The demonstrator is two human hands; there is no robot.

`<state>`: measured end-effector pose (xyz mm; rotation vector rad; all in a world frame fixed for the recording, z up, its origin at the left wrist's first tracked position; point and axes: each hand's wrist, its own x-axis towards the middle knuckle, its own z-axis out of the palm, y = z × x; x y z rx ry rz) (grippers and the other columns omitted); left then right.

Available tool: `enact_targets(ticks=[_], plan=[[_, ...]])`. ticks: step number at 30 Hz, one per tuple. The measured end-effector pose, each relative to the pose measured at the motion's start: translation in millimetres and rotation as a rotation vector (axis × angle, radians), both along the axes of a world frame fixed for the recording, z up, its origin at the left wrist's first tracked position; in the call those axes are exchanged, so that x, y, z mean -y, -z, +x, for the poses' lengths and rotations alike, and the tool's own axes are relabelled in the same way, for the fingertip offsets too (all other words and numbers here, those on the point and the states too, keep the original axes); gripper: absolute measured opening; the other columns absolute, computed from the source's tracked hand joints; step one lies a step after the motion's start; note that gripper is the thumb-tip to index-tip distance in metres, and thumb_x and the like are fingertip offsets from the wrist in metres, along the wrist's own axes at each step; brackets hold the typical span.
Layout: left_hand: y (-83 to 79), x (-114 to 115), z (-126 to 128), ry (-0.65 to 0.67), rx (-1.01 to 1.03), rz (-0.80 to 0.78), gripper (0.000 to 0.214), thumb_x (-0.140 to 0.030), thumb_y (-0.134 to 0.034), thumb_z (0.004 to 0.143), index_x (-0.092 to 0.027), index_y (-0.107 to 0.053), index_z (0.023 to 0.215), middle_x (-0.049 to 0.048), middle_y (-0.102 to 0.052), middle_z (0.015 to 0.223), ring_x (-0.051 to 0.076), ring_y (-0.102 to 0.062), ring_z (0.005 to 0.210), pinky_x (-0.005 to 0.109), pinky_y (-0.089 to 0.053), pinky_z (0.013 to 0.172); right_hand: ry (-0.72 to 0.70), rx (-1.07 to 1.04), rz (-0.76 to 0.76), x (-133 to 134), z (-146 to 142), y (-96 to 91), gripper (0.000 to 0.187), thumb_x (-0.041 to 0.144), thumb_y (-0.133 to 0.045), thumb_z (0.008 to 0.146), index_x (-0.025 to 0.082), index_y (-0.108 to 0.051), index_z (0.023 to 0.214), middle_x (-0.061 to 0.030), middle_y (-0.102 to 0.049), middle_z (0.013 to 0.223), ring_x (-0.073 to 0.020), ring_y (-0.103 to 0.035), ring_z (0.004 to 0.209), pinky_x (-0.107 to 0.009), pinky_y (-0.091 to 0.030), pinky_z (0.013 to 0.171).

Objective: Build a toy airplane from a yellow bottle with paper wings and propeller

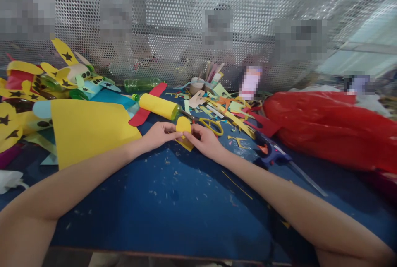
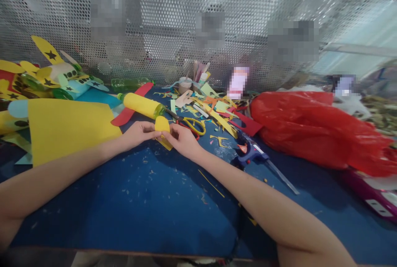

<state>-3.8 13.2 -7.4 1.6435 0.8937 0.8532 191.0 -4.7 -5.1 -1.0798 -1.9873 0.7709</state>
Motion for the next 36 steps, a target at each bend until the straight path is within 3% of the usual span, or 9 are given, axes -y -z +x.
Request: enact_targets(ticks=[6,25,36], plan=[[2.6,-1.4,-1.2,0.024,-0.014,0.031,0.032,-0.044,-0.069,0.076,-0.013,-0.070,0.083,0.0072,-0.075,0.088,0.018,-0.069,0.081,0.031,-0.054,0.080,0.015,0.038,0.041,1.8,0.5,-1.1,0.037,0.053,-0.049,0.088,0.020,-0.054,0.074,-0.0022,-0.056,0.068,-0.0153,-0.051,0.061,-0.029,-0.043,0.056],[-1.2,0.3,-0.9,-0.065,-0.023,0.082,0.023,-0.037,-0.067,0.076,-0.014,-0.066,0.080,0.0031,-0.070,0.076,0.013,-0.063,0.068,0.026,-0.051,0.070,0.061,0.008,0.074,0.7,1.0,1.3,0.027,0.046,-0.053,0.088,0.020,-0.058,0.083,-0.0054,-0.064,0.076,-0.0190,-0.057,0.068,-0.032,-0.047,0.063],[-5.5,5.2,0.5,-0.124,-0.099,0.232,0.019,-0.035,-0.058,0.083,-0.016,-0.061,0.087,0.0022,-0.069,0.083,0.015,-0.064,0.077,0.027,-0.051,0.075,0.103,0.029,0.081,3.7,-0.4,-4.9,0.023,0.039,-0.050,0.090,0.020,-0.053,0.075,-0.0022,-0.059,0.062,-0.0166,-0.056,0.058,-0.030,-0.043,0.059]])
